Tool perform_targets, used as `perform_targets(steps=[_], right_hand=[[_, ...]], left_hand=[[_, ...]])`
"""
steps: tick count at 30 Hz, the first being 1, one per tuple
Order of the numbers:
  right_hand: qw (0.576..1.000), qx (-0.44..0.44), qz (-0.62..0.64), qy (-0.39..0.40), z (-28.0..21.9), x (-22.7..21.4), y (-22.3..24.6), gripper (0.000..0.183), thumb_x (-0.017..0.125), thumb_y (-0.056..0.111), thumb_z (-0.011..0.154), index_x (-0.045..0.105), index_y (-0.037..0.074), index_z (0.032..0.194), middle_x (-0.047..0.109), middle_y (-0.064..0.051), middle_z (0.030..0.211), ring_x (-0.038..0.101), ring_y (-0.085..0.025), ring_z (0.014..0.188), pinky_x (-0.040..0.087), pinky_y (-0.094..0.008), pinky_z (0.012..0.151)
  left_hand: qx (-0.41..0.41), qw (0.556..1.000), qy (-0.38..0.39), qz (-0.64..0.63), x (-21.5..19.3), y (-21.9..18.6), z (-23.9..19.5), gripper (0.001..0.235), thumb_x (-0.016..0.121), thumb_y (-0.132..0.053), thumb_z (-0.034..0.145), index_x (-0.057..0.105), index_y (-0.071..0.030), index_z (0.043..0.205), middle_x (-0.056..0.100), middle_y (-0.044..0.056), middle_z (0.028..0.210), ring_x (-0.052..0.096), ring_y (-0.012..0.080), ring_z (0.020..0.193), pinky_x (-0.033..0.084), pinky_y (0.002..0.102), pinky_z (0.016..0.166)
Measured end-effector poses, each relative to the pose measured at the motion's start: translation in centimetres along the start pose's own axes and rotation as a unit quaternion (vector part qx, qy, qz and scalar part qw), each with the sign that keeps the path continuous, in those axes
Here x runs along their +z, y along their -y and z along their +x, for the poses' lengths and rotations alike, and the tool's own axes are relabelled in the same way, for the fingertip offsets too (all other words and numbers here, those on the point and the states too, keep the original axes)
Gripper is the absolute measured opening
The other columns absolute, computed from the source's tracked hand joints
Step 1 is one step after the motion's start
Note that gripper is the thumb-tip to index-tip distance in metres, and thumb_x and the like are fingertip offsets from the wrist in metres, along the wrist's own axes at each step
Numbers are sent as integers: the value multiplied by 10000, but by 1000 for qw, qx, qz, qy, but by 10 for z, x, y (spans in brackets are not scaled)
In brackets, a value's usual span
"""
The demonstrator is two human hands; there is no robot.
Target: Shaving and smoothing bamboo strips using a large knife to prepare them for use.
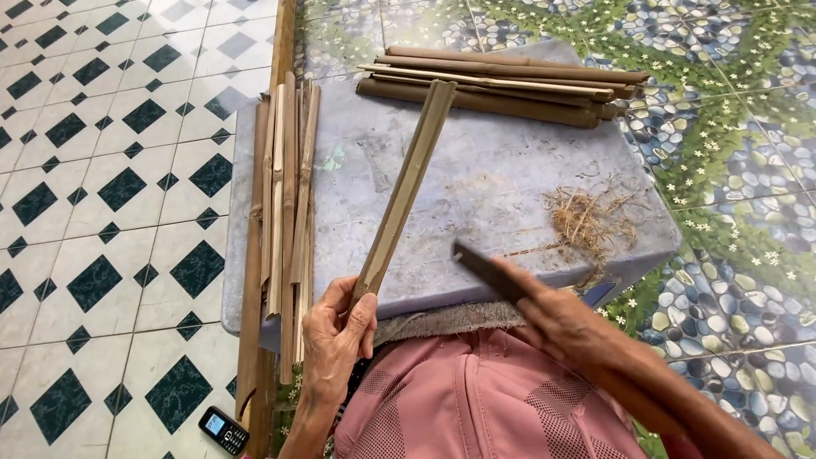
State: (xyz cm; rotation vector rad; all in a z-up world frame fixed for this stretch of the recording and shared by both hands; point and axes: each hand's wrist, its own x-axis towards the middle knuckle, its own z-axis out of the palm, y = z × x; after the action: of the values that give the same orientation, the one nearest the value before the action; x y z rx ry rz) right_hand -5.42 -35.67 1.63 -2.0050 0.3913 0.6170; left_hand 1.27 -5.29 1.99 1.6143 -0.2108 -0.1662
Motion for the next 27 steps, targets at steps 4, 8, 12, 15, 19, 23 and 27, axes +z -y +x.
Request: perform_targets(steps=[4, 8, 12, 15, 19, 23, 27], right_hand=[[977, 73, 134, -147, -8, -39, -7, 736, 407, 112, 1080, 274, 535, 1668, 585, -180, 709, 452, -247, 496, 365, -318, 401], [968, -1, 22, -248, -9, -46, -8, 763, 405, 83, 1088, 124, 396, 1725, 688, -201, 682, 570, -280, 451, 550, -433, 435], [991, -9, 86, -103, -4, -9, 11, 739, 424, 124, 1046, 213, 469, 1665, 612, -157, 653, 504, -228, 433, 437, -337, 406], [984, -86, 125, -91, -4, 3, 24, 728, 422, 103, 1020, 244, 404, 1659, 612, -147, 578, 492, -210, 343, 426, -324, 331], [923, -262, 269, -88, -13, -9, 17, 714, 402, 185, 1017, 145, 330, 1667, 606, -139, 548, 524, -173, 304, 457, -281, 249], [964, -121, 216, -96, -15, 0, 33, 793, 604, 357, 828, 427, 288, 1597, 478, 138, 1618, 431, -27, 1444, 261, -203, 1186], [974, -104, 189, 74, -6, 22, 30, 768, 598, 451, 917, 321, 362, 1627, 511, 40, 1440, 478, -75, 1160, 314, -174, 930]], left_hand=[[-4, 1000, 3, 24, -2, 1, 0, 244, 659, -229, 979, 694, -31, 1117, 605, -2, 625, 496, 68, 368, 460, 193, 348], [-5, 999, 6, 43, 4, 0, 1, 238, 644, -217, 988, 704, -39, 1133, 593, -17, 606, 475, 57, 366, 459, 200, 367], [13, 998, 30, 62, 6, 14, 2, 246, 637, -172, 995, 688, -37, 1195, 643, -10, 655, 514, 46, 380, 495, 170, 356], [7, 998, 31, 58, 5, 10, 0, 241, 637, -149, 998, 685, -36, 1205, 648, -2, 664, 521, 46, 388, 498, 162, 350], [6, 998, 17, 62, 3, 7, 3, 187, 650, -187, 994, 695, -44, 1106, 620, 1, 618, 479, 53, 359, 438, 185, 330], [-3, 993, 39, 108, 16, -13, -1, 128, 665, -209, 949, 699, -114, 871, 491, -35, 480, 424, 61, 367, 414, 258, 445], [-121, 968, 28, 217, 22, 13, 6, 136, 747, -341, 825, 797, -233, 892, 621, -9, 521, 559, 97, 486, 506, 265, 552]])
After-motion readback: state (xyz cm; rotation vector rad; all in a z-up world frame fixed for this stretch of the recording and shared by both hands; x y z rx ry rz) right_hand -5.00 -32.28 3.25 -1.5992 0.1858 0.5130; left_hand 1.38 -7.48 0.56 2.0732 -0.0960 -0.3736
